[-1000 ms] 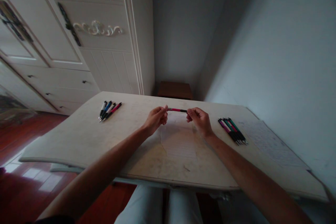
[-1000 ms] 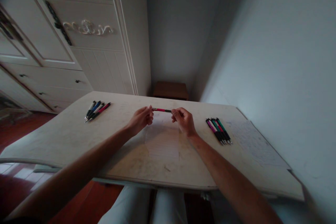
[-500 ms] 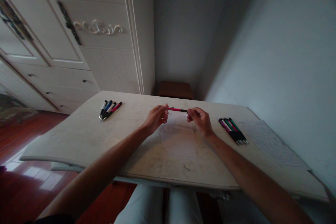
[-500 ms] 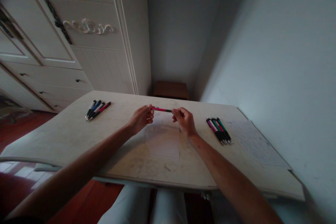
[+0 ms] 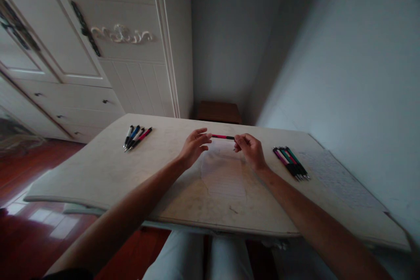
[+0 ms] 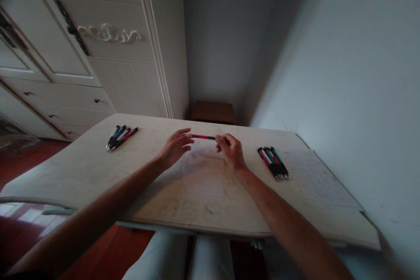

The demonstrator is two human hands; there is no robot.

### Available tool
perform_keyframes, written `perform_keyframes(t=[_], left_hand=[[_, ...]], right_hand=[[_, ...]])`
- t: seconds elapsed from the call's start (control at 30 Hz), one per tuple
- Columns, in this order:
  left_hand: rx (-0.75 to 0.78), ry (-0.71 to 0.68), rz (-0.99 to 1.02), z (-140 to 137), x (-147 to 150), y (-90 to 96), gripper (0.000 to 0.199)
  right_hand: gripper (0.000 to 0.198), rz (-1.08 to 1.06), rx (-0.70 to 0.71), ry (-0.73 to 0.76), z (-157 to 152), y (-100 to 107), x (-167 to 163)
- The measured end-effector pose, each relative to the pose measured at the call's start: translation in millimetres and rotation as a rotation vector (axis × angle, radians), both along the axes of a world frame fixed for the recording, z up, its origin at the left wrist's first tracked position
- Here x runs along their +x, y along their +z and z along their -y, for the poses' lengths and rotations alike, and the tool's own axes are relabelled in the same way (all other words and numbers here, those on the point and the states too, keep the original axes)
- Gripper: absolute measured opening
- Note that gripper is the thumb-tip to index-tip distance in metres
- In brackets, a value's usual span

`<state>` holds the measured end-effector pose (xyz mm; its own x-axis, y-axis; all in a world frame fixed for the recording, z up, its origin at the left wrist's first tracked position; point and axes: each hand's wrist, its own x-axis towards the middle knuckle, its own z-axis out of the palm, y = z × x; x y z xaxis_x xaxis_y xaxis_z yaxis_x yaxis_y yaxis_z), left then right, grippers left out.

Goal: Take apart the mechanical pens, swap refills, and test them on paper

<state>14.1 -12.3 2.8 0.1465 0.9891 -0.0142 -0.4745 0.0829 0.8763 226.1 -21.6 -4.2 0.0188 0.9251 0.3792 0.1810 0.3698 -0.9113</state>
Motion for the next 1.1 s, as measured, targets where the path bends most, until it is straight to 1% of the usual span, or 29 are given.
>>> perform_keyframes(t=[0.07, 0.13, 0.23, 0.3, 0.4, 0.47, 0.57, 0.63, 0.7, 0.83, 0.87, 0.93, 1.0, 1.1], left_hand=[[-0.021, -0.072, -0.019, -0.5, 0.2, -2.5, 0.041], [0.004, -0.116, -0.050, -1.3, 0.6, -5.8, 0.044], [0.067, -0.109, -0.086, -2.2, 1.1, -9.1, 0.042], [0.107, -0.084, -0.059, -1.8, 1.2, -8.7, 0.039], [0.138, -0.050, 0.016, 0.2, 1.5, -5.0, 0.055], [0.108, -0.038, 0.025, 1.7, 1.9, -2.5, 0.059], [0.017, -0.057, -0.021, 2.4, 2.4, -1.7, 0.044], [-0.022, -0.099, -0.043, 1.6, 2.4, -3.4, 0.045], [-0.028, -0.122, -0.053, 0.2, 2.1, -5.6, 0.047], [0.047, -0.085, -0.035, -1.6, 1.6, -6.9, 0.041], [0.074, -0.071, -0.015, -1.5, 1.7, -6.0, 0.042], [0.102, -0.044, 0.026, -0.4, 2.2, -3.4, 0.052], [0.072, -0.032, 0.046, 0.9, 2.7, -0.9, 0.057], [-0.018, -0.073, 0.020, 1.8, 2.8, -0.2, 0.043]], right_hand=[[0.039, 0.001, 0.003, 0.005, 0.2, -0.3, 0.0], [0.039, 0.001, 0.006, 0.014, 0.2, -0.6, 0.1], [0.039, 0.007, 0.014, 0.018, 0.0, -1.0, 0.4], [0.039, 0.009, 0.021, 0.014, -0.1, -0.7, 0.3], [0.040, 0.009, 0.019, 0.012, 0.5, 0.3, -0.2], [0.041, 0.012, 0.012, 0.008, 1.2, 1.1, -0.5], [0.040, 0.007, 0.004, 0.002, 1.9, 2.0, -0.8], [0.040, 0.007, 0.007, 0.006, 2.2, 2.4, -1.0], [0.039, 0.015, 0.009, 0.018, 2.2, 2.5, -1.3], [0.038, 0.024, 0.005, 0.032, 1.7, 1.5, -1.7], [0.037, 0.025, 0.004, 0.031, 1.5, 1.0, -1.6], [0.037, 0.028, 0.003, 0.026, 0.9, -0.2, -1.0], [0.037, 0.029, 0.007, 0.022, 0.3, -1.2, -0.2], [0.037, 0.030, 0.013, 0.023, 0.0, -1.9, 0.2]])
